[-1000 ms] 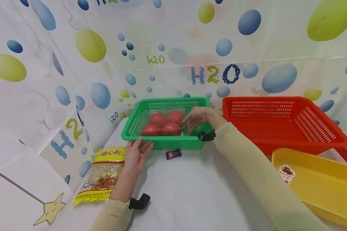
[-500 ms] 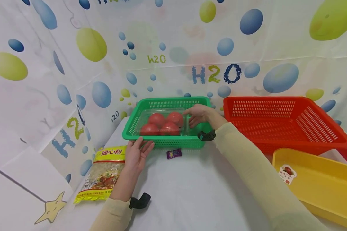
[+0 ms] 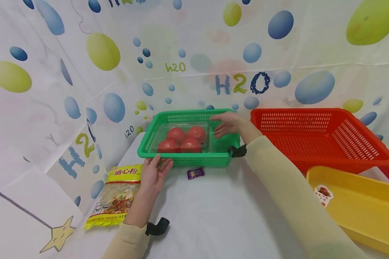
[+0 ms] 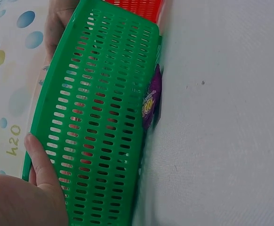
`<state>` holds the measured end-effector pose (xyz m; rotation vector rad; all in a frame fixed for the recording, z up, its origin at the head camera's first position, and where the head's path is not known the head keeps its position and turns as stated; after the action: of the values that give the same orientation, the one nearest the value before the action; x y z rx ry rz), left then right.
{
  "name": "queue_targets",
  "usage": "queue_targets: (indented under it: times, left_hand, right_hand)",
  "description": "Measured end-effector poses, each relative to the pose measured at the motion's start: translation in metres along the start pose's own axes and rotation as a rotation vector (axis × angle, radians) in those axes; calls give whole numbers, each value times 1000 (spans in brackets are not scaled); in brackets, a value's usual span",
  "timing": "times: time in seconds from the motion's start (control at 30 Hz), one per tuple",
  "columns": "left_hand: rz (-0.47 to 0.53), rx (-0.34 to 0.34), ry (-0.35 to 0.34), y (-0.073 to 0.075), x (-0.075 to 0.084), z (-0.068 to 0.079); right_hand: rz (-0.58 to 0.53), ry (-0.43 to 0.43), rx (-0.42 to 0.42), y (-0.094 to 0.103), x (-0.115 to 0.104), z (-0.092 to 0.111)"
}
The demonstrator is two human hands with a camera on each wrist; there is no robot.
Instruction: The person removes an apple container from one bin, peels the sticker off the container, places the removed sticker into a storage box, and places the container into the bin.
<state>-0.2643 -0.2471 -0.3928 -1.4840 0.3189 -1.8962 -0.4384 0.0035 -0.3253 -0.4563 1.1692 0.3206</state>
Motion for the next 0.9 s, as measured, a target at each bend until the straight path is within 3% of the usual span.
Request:
queue_targets:
  times: [0.17, 0.5, 0.9]
  left_hand:
    - [19, 1, 21, 1, 0, 1]
    - [-10, -30, 25, -5, -2, -2]
    - [-83, -11, -2, -2, 0, 5]
  right_hand:
    - [-48, 27, 10, 1, -13, 12]
    - [-30, 110, -10, 11, -36, 46]
    - [98, 157, -26, 11, -40, 94]
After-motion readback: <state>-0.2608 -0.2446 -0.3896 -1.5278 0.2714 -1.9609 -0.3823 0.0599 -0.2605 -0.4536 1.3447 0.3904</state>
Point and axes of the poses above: each hand's wrist, its own z-axis away from the middle knuckle, its own y-axis out of the back of the hand, x = y × z, the point moved 5 cm from there along -z, towards the middle knuckle, and after that the axes turned 6 degrees about y, right-handed, at the moved point
